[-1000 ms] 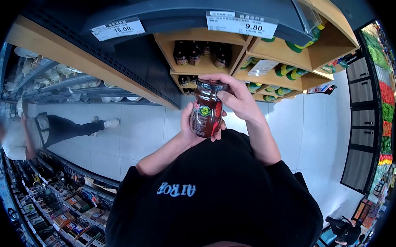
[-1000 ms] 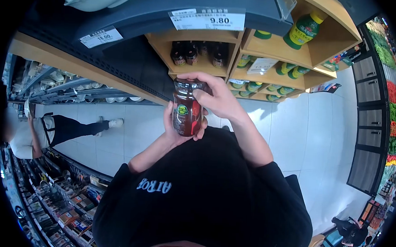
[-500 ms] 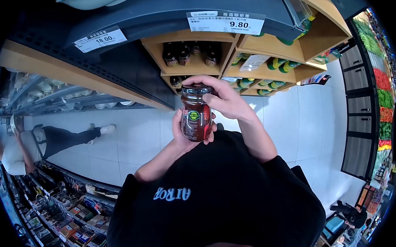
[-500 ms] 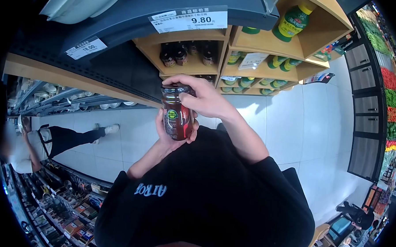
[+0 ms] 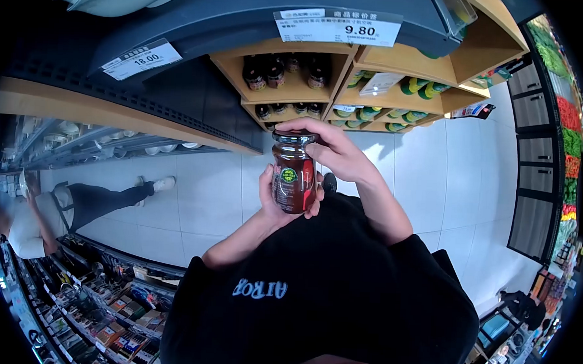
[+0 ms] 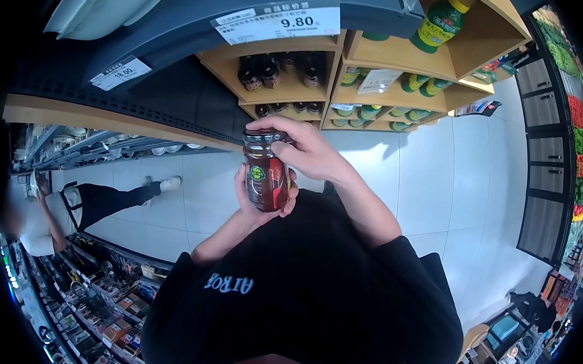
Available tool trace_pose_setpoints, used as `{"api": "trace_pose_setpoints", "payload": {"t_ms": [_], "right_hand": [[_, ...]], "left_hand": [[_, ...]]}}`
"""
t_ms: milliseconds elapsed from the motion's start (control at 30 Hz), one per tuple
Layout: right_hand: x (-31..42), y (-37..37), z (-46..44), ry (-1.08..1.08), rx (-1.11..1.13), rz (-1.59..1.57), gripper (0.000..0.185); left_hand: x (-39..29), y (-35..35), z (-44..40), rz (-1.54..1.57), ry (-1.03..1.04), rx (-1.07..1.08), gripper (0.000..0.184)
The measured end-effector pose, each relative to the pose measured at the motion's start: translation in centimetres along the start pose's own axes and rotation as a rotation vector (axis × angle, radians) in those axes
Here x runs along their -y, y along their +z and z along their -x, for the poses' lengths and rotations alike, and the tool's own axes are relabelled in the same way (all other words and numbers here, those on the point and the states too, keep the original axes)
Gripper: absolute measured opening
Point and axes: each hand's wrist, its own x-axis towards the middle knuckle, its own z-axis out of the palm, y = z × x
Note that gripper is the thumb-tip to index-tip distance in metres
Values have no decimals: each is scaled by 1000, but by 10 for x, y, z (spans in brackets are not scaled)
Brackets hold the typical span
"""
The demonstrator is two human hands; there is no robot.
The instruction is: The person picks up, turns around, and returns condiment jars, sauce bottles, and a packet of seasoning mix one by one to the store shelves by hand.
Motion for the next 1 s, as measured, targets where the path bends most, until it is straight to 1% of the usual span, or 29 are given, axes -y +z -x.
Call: {"api": "trace_pose_setpoints", "payload": {"t_ms": [67, 167, 267, 367, 467, 600, 700, 733, 800, 833, 867, 900, 933, 967, 1000], "right_hand": [[-1, 1, 2, 2, 4, -26, 48], [5, 1, 4, -12, -15, -30, 48], [5, -2, 7, -37, 2, 4, 47], [3, -2, 11, -66, -26, 9, 47], [6, -3, 17, -48, -32, -5, 50], [10, -7, 18, -12, -26, 3, 55], [2, -9, 19, -131, -45, 64, 54], [-1, -11, 20, -177, -26, 26, 54], [1, -4, 23, -109, -87, -164, 56], [2, -1, 24, -74, -117, -260, 57], [-5, -3, 24, -99, -84, -251, 52], [-6, -2, 24, -71, -69, -272, 49], [-6, -1, 25, -43, -55, -292, 46], [-7, 1, 26, -14, -42, -314, 44], [-11, 6, 24, -35, -97, -240, 47]], "left_hand": [[2, 1, 2, 16, 9, -24, 88], [0, 0, -1, -37, -9, 38, 87], [3, 8, -2, -36, 34, 31, 87], [6, 3, -1, -125, 31, 82, 85], [7, 8, -1, -224, 25, -4, 89], [9, 5, -2, -215, 13, 38, 90], [9, 9, -2, -218, 35, 88, 90], [10, 10, -1, -239, 50, 91, 90], [10, 11, 1, -268, 92, 121, 90], [10, 11, 1, -258, 121, 122, 86], [9, 13, 1, -247, 152, 123, 83], [8, 15, 2, -236, 184, 123, 80], [8, 17, 1, -304, 205, 40, 81], [8, 19, 3, -283, 208, 21, 73], [9, 18, 3, -327, 207, 7, 69]]}}
